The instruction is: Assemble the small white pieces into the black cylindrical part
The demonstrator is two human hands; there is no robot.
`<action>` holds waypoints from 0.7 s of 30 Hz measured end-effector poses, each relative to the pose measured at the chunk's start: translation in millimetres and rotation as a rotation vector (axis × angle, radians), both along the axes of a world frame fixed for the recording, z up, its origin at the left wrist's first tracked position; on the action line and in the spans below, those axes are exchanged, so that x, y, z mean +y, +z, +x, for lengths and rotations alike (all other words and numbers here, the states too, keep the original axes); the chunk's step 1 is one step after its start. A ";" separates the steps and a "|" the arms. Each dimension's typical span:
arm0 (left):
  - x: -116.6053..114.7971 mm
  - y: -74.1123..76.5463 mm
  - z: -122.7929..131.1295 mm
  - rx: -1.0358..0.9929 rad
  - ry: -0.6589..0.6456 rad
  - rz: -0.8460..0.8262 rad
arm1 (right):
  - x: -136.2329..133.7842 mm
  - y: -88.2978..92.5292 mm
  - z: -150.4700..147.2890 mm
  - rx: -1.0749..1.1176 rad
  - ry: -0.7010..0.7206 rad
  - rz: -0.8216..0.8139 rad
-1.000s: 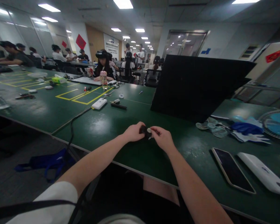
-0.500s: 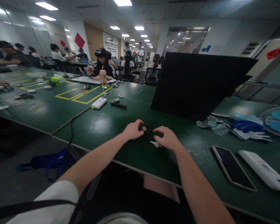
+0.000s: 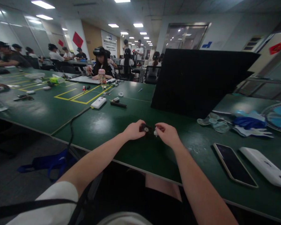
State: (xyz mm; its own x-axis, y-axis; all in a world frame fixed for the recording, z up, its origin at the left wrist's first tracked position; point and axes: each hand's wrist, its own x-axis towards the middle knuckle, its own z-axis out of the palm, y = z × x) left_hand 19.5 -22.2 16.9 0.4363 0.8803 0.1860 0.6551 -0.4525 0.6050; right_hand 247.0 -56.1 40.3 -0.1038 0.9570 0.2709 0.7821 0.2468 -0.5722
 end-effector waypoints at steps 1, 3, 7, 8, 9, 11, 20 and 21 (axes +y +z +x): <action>-0.8 0.2 0.9 0.005 -0.016 0.011 | -0.6 -0.5 -1.0 0.064 -0.007 0.068; -1.7 0.8 2.5 0.021 -0.023 0.039 | -3.3 -0.7 -4.6 0.143 -0.002 0.160; -1.0 1.8 4.3 0.045 0.001 0.066 | -9.3 0.0 -13.2 0.143 0.037 0.244; -0.7 1.8 4.5 0.047 0.001 0.067 | -10.2 0.1 -14.8 0.121 0.046 0.261; -0.6 1.8 4.6 0.049 0.000 0.066 | -10.8 0.3 -16.0 0.089 0.054 0.275; -0.8 1.9 4.7 0.054 -0.008 0.063 | -11.5 0.8 -17.3 0.013 0.062 0.295; -2.3 4.2 4.8 0.045 -0.016 0.033 | -9.8 1.0 -13.0 -0.053 0.042 0.289; -2.3 4.1 4.7 0.042 -0.018 0.039 | -8.2 -0.3 -12.9 -0.071 0.047 0.245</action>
